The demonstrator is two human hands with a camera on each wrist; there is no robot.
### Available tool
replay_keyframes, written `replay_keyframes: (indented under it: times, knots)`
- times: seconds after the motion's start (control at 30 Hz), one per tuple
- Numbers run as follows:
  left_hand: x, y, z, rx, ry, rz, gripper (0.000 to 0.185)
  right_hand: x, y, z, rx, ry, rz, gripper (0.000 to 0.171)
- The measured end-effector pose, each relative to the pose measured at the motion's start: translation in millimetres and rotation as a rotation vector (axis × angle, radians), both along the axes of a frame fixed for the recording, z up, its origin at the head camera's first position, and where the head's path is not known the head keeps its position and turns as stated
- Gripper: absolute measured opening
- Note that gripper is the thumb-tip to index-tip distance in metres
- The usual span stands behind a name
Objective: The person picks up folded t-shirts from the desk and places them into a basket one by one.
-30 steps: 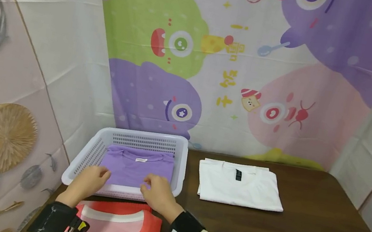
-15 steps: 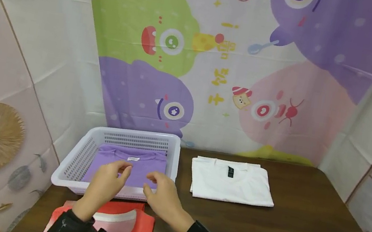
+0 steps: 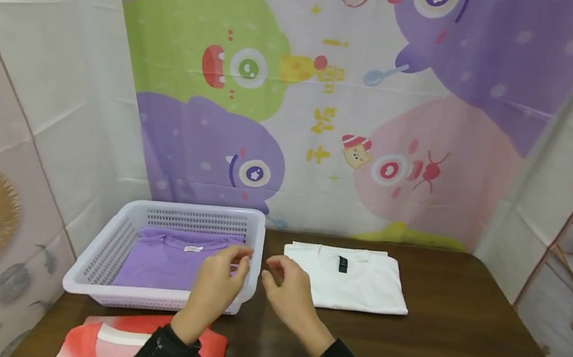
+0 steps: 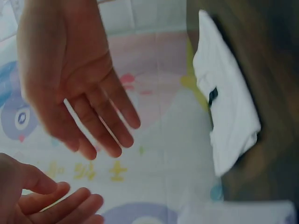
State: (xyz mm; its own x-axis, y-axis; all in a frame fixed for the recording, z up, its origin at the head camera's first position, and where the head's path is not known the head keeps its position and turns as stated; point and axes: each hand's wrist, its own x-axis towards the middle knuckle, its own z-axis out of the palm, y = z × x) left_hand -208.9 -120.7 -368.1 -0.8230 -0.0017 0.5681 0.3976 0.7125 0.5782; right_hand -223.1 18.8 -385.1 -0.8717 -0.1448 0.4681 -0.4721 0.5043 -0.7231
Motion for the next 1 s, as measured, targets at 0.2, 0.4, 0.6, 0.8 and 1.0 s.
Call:
replay_keyframes:
  times: [0.2, 0.4, 0.6, 0.8, 1.0]
  knots:
    - [-3.2, 36.3, -14.3, 0.034, 0.116, -0.039, 0.016, -10.0, 25.1, -8.8, -0.027, -0.023, -0.071, 0.018]
    - [-10.8, 70.0, -30.9, 0.03, 0.088, -0.095, 0.018, -23.6, 56.7, -25.7, -0.025, -0.085, -0.215, 0.026]
    - [-24.8, 87.2, -57.5, 0.05, -0.025, -0.078, 0.022, -35.6, 90.2, -51.3, 0.012, -0.167, -0.36, 0.036]
    - [-40.4, 85.3, -92.6, 0.142, -0.208, -0.005, 0.029, -42.5, 131.2, -79.2, 0.091, -0.278, -0.498, 0.042]
    - [-49.7, 80.0, -117.8, 0.225, -0.348, 0.037, 0.036, -42.8, 167.8, -95.8, 0.137, -0.428, -0.614, 0.048]
